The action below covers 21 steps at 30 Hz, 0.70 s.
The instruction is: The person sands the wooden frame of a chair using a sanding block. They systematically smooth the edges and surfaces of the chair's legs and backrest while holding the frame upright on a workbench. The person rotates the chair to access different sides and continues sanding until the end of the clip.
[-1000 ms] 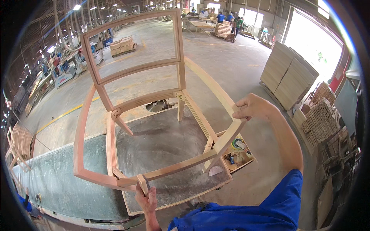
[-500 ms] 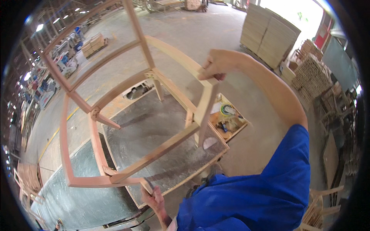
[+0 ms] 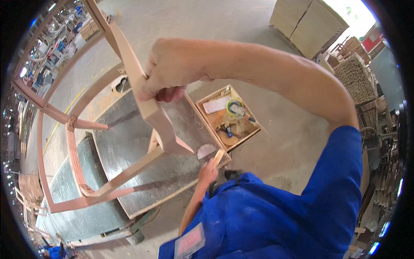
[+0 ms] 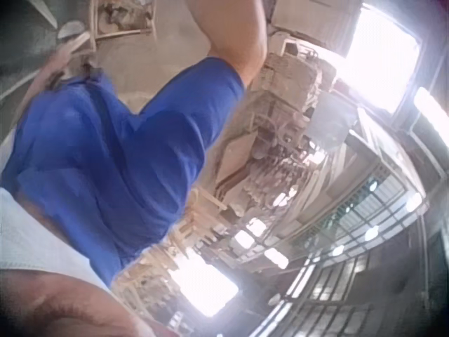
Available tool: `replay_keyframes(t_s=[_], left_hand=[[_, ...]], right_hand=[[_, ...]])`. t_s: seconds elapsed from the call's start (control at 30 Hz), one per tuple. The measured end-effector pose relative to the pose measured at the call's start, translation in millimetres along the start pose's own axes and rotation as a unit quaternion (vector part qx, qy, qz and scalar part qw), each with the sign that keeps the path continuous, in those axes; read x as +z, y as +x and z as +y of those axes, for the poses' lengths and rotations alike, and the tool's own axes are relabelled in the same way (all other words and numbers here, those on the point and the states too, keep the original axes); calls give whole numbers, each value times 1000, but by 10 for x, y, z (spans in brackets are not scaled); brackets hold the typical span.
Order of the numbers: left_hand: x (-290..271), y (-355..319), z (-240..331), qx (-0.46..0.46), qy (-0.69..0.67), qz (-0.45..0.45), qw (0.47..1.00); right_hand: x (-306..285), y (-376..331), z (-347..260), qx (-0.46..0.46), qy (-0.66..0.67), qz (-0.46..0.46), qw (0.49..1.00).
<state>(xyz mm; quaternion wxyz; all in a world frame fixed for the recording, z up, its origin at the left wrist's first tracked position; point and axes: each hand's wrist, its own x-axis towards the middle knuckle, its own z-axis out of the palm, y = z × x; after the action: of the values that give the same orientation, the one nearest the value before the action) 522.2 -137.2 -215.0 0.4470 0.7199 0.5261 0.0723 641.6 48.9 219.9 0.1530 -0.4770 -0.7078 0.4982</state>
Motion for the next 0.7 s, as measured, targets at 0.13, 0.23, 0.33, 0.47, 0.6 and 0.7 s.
replay_keyframes(t_s=[0.13, 0.23, 0.33, 0.47, 0.6, 0.7], left_hand=[[438, 825, 269, -1, -28, 80, 996], [493, 1124, 384, -56, 62, 178, 980], [364, 1092, 209, -114, 242, 204, 942], [282, 985, 184, -66, 255, 222, 939], [161, 897, 129, -98, 177, 197, 959], [135, 729, 131, -76, 284, 248, 923]], right_hand=[[87, 134, 21, 1, 15, -61, 998], [-26, 186, 145, 18, 112, -87, 990], [-87, 194, 232, 48, 143, -113, 982], [-170, 233, 223, 61, 147, -126, 979], [-149, 183, 103, 72, 148, -156, 974], [-152, 269, 318, 64, 205, -163, 963]])
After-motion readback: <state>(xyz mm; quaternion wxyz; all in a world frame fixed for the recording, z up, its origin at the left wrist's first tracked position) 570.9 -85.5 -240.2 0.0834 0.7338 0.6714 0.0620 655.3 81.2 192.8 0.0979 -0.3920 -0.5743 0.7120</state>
